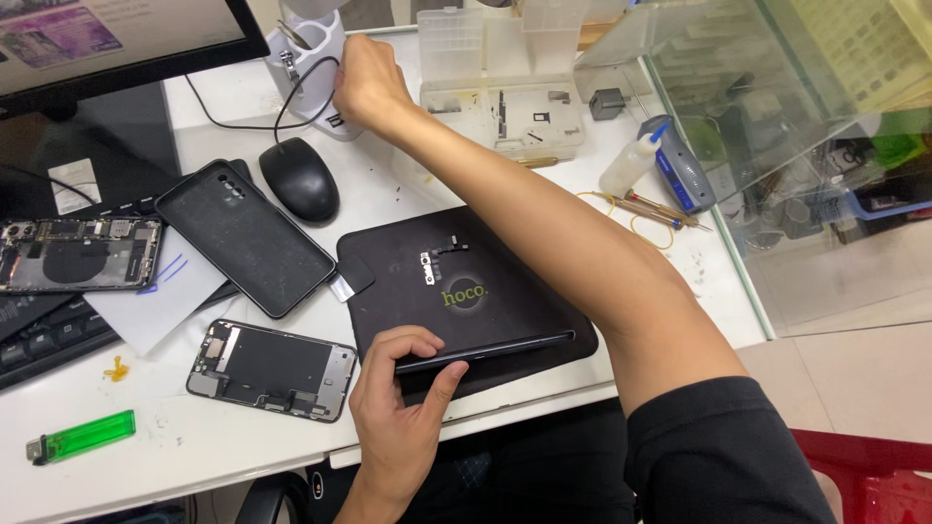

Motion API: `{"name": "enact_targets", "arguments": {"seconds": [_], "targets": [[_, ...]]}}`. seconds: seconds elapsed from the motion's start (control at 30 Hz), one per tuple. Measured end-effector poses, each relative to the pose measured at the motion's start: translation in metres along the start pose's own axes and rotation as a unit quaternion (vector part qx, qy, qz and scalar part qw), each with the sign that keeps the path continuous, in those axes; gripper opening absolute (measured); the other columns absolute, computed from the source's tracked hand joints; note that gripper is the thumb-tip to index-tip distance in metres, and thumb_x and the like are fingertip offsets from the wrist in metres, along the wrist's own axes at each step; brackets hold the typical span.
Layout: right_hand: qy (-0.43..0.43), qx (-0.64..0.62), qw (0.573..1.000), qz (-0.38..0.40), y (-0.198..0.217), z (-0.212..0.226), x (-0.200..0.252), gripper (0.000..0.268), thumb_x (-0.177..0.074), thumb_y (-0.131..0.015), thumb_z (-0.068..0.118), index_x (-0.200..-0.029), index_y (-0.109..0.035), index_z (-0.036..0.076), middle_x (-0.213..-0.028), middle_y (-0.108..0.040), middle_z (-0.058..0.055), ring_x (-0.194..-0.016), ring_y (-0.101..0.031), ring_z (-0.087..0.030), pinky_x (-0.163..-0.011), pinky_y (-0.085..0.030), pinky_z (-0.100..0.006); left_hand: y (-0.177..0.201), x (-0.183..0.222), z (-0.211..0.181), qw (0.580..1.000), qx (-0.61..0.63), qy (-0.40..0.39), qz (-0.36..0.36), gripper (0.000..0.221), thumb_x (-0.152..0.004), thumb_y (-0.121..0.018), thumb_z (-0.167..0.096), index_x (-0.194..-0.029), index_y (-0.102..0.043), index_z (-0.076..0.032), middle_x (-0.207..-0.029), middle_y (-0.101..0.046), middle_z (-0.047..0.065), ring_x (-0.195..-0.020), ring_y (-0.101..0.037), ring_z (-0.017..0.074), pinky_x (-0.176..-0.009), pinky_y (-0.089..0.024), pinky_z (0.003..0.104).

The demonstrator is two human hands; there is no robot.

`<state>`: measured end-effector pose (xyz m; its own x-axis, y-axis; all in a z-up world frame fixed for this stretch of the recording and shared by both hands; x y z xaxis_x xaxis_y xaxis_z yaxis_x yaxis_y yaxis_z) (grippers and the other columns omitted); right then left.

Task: The person works on a disassembled smartphone, connecting a ribbon cable and securing it with a screwdriver. They then handle a second smartphone, removing its case and using a prying tool to separate the back cover.

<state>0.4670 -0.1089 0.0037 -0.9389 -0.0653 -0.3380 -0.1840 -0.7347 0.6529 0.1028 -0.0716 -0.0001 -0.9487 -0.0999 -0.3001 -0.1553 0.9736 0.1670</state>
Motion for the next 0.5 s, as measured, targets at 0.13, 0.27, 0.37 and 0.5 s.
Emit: {"name": "enact_targets", "arguments": {"seconds": [0.13,0.27,0.37,0.5], "targets": [[-0.076,-0.02,0.995,0.062,0.0,-0.008,-0.004,0.017,-0.059,-0.083,0.005,-0.074,-0.076,0.003,-0.084,-0.075,-0.015,-0.084,-0.076,-0.029,-0.076,-0.06,-0.038,0.002,-0.007,-0.01,0.993,-0.072,-0.093,-0.016,0.029,-0.082,-0.084,-0.012,-0.099,-0.062,-0.002,-0.102,-0.068,0.009,-0.096,-0.068,0.0199,-0.085,-0.056,0.031],[-0.084,-0.107,0.989,0.065,0.013,-0.009,0.0,0.024,-0.067,-0.083,0.008,-0.086,-0.073,-0.003,-0.081,-0.079,-0.017,-0.068,-0.079,-0.021,-0.065,-0.064,-0.033,0.004,-0.005,-0.013,0.991,-0.086,-0.103,-0.013,0.029,-0.082,-0.085,-0.011,-0.098,-0.062,-0.002,-0.1,-0.068,0.01,-0.095,-0.068,0.0215,-0.083,-0.056,0.031],[-0.091,-0.153,0.982,0.067,0.024,-0.002,0.007,0.034,-0.065,-0.083,0.004,-0.092,-0.066,-0.008,-0.08,-0.075,-0.017,-0.063,-0.078,-0.021,-0.058,-0.066,-0.032,0.004,-0.007,-0.011,0.99,-0.083,-0.11,-0.011,0.029,-0.081,-0.085,-0.011,-0.098,-0.063,-0.002,-0.1,-0.068,0.01,-0.095,-0.069,0.0214,-0.083,-0.056,0.032],[-0.104,-0.286,0.94,0.155,0.055,0.008,0.022,0.031,-0.074,-0.075,-0.003,-0.101,-0.069,-0.015,-0.087,-0.076,-0.017,-0.073,-0.082,-0.024,-0.065,-0.07,-0.032,0.004,-0.007,-0.009,0.989,-0.081,-0.121,-0.005,0.028,-0.082,-0.085,-0.012,-0.098,-0.063,-0.003,-0.099,-0.069,0.009,-0.095,-0.07,0.021,-0.082,-0.058,0.032]]}}
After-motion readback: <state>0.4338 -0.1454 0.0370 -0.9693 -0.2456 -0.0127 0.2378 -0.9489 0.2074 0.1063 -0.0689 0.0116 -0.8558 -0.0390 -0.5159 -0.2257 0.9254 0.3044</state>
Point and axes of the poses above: each hand's wrist, its own x-axis away from the middle knuckle, its own y-axis out of the back of the hand, z = x × y, the point moved 4 cm from there along -x, towards the middle knuckle
